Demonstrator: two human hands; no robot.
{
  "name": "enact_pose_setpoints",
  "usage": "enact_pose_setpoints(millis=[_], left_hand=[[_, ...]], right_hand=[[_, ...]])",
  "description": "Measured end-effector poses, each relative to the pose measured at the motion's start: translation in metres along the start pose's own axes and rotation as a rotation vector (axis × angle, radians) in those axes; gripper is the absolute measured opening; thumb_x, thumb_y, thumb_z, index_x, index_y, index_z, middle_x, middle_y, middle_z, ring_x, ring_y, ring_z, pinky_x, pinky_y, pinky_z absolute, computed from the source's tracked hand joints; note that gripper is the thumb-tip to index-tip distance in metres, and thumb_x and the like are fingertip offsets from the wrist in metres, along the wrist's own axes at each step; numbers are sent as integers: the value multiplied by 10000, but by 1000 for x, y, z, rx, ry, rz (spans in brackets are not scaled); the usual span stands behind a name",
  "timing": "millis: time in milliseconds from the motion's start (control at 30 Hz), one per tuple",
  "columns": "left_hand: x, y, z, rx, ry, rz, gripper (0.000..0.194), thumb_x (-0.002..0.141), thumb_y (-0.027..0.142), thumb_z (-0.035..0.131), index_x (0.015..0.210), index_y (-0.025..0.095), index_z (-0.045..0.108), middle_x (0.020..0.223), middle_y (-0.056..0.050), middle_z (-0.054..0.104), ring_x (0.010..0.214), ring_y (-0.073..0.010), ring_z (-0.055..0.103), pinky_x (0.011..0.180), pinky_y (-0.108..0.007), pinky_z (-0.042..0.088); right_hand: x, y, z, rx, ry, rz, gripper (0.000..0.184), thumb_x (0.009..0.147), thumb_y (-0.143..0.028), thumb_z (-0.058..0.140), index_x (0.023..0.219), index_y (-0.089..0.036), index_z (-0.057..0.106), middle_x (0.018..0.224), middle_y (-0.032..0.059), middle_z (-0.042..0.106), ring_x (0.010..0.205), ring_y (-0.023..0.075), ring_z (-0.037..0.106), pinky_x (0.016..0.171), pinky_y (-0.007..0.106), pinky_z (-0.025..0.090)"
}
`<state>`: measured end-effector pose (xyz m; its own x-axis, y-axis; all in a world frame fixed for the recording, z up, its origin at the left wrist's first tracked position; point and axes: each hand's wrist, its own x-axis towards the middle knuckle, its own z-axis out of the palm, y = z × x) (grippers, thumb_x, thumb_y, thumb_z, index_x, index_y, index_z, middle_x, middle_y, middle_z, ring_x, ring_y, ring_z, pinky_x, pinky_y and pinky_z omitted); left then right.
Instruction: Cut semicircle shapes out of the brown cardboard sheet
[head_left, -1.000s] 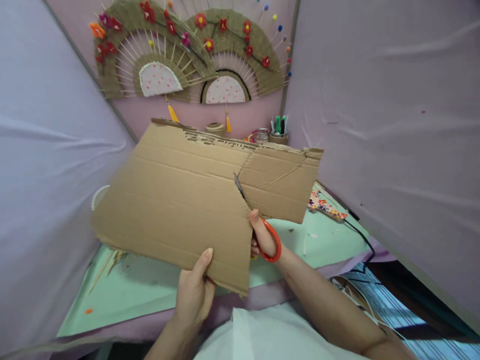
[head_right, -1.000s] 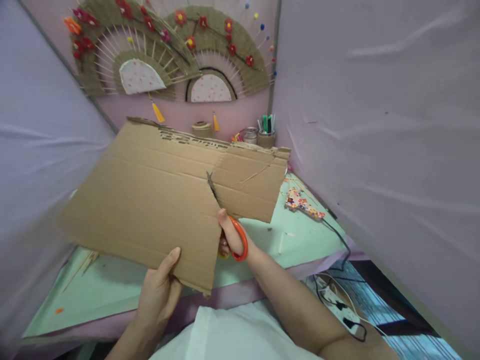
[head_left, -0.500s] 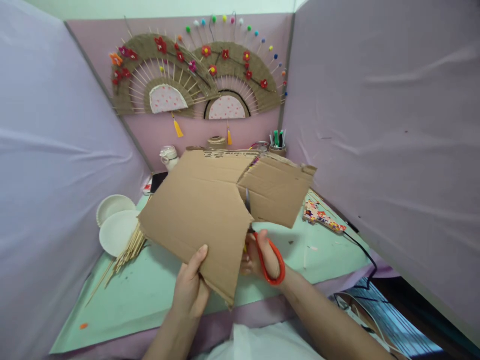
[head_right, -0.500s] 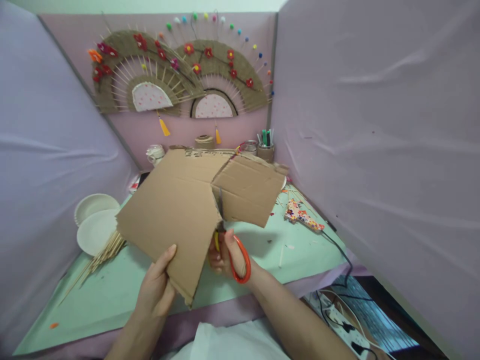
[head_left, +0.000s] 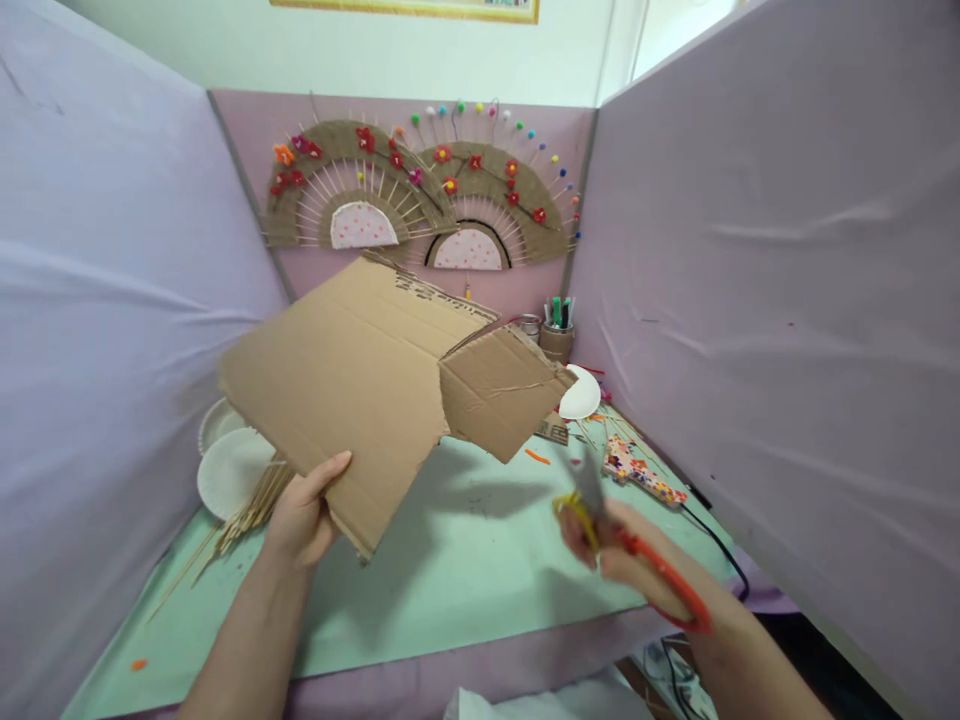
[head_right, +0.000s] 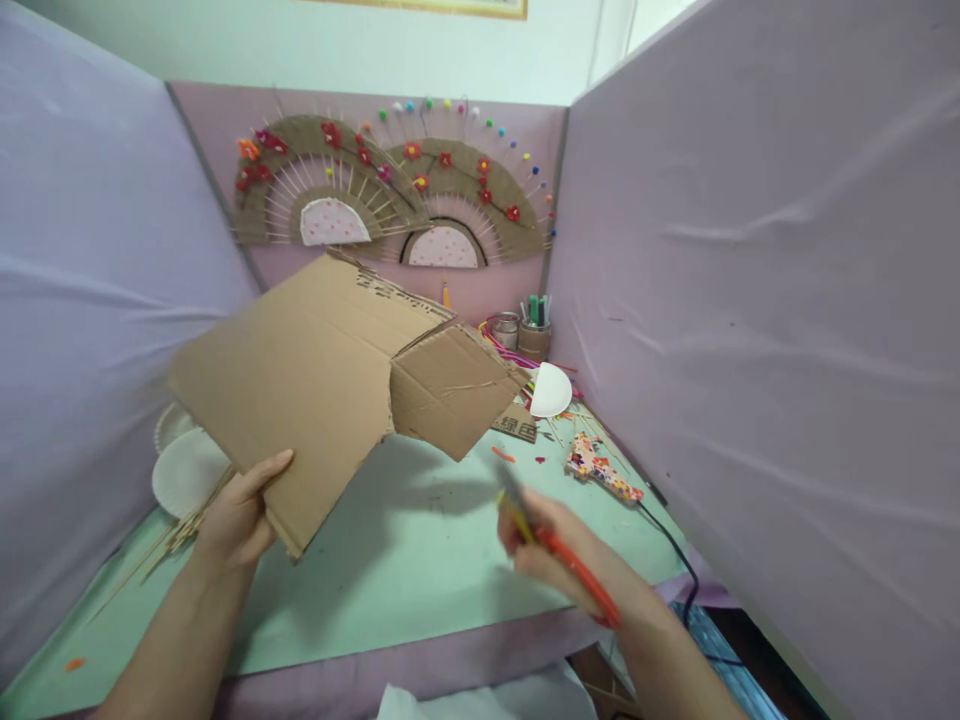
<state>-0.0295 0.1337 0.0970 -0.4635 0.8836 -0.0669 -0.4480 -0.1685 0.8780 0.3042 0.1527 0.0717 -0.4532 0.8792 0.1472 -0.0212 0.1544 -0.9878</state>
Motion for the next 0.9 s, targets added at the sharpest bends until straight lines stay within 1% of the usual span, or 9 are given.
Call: enact_pose_setpoints(millis=[67,133,200,267,367,467,633,800,900], left_hand=[[1,-1,-3,6,-11,-24,533,601,145,771,1118,154,642,919,-82,749,788,-229,717,704,-276,600],[0,-2,-4,10,-21,-67,522,614,138,752,1123,146,635,919,-93,747,791,-241,719,699,-292,602],[-2,-3,-5,9,-21,-131,519,627,140,733,1135,141,629,924,-105,745,817,-264,718,713,-319,602],[-4,-3,-6,2,1,-203,512,639,144,711,1144,139,628,914,-115,746,844,-290,715,725,-348,601],[-5,-2,-11,-37,65,-308,481,666,146,671,1145,132,627,830,-115,746,771,-297,722,643,-355,610],[-4,-4,-15,-103,73,-369,469,692,129,644,1160,121,608,675,-85,721,555,-249,696,460,-290,577],[-7,-10,-1,-323,-5,-439,488,730,94,560,1217,116,535,614,-67,698,463,-178,657,334,-171,487],[-5,-17,11,-452,-108,-501,518,674,72,600,1179,176,544,604,-36,679,400,-120,605,240,-79,330],[3,-19,5,-464,-146,-431,510,690,78,605,1183,203,560,660,-43,701,466,-126,642,283,-79,376]], right_hand=[[15,-9,-14,-7,278,-221,284,683,-396,705,748,-238,479,793,21,600,686,165,528,581,285,423],[35,-13,-25,-27,548,-343,352,657,-335,743,772,-250,422,986,33,639,868,183,595,695,301,476],[53,-14,-33,-33,609,-366,394,637,-306,765,795,-251,407,1128,52,630,1028,212,596,813,349,488],[66,-10,-36,-9,552,-333,398,639,-303,767,806,-248,409,1168,69,628,1086,236,585,866,384,483],[79,2,-32,112,480,-263,398,614,-292,776,776,-242,416,1034,41,663,996,226,615,824,362,500],[91,11,-22,322,415,-247,378,572,-287,775,751,-240,446,876,-4,653,858,196,639,773,343,514],[113,14,0,502,302,-216,340,585,-358,742,860,-246,576,976,31,684,913,240,654,754,384,537],[116,27,31,644,125,91,304,566,-382,764,795,-224,642,849,56,723,863,264,682,732,392,554],[109,37,47,704,50,230,368,554,-402,778,846,-205,672,804,67,729,804,271,693,685,399,560]])
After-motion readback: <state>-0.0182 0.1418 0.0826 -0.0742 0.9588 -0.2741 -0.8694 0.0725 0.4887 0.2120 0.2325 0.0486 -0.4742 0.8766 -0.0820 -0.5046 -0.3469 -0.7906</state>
